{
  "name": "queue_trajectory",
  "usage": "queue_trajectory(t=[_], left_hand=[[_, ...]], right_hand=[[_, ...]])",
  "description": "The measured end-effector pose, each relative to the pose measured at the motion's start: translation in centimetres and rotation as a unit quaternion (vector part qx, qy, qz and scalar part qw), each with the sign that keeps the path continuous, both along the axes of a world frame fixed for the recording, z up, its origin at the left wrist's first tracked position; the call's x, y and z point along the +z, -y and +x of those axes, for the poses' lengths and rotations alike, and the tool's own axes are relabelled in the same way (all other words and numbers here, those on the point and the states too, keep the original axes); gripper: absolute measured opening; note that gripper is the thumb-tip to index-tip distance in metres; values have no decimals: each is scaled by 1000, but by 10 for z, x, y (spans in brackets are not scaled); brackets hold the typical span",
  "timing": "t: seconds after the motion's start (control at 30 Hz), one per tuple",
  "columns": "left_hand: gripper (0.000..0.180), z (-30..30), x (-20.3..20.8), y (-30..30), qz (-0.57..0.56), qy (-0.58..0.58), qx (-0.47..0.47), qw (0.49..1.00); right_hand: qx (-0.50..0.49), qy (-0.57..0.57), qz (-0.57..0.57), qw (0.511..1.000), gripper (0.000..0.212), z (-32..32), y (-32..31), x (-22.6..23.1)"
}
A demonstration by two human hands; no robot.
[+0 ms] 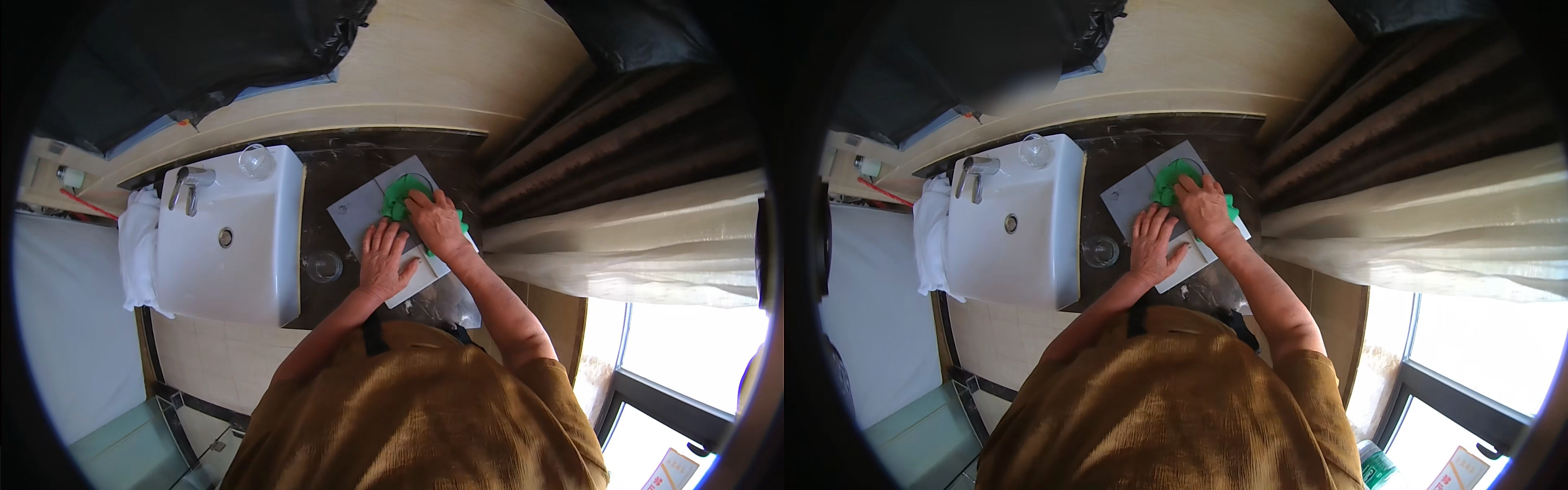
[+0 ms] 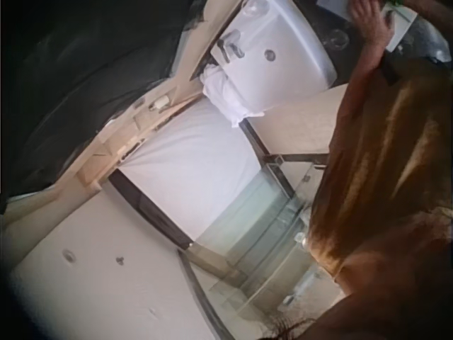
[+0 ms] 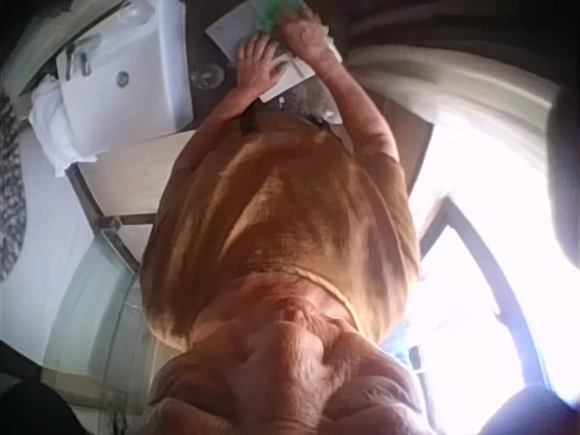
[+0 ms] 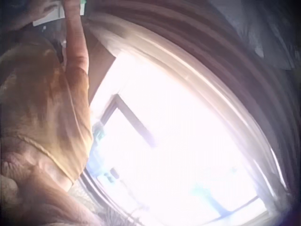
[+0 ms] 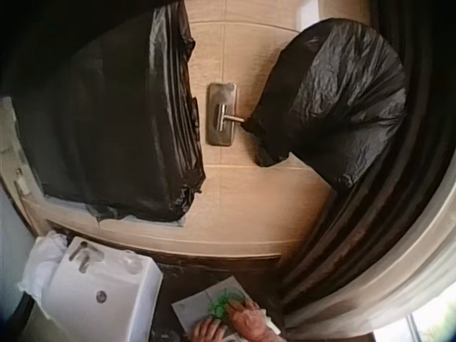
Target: The person wipes a gray rectangular box and the countertop with a green cloth. They open the box, remove a white paper insert, and wipe the inside and outside of the box and the countertop area.
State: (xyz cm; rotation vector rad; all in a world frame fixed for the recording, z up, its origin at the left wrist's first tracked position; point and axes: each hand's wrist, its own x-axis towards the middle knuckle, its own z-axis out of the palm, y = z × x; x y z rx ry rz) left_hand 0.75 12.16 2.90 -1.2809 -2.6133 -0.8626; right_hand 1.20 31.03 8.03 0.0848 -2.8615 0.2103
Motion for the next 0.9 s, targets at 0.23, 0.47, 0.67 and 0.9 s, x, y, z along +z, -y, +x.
queue_trajectory(t=[0.23, 0.47, 0.67, 0.9], left_hand=[[58, 1, 2, -1, 14, 13, 7, 1000], [57, 0, 3, 1, 13, 17, 9, 1000], [58, 0, -1, 0, 19, 19, 9, 1000], [63, 1, -3, -2, 7, 21, 17, 1000]], right_hand=[[51, -25, -10, 998, 32, -21, -7, -15], [-21, -13, 55, 998, 30, -30, -14, -18], [-78, -2, 46, 996, 20, -14, -5, -15], [-91, -13, -18, 996, 20, 14, 20, -19]])
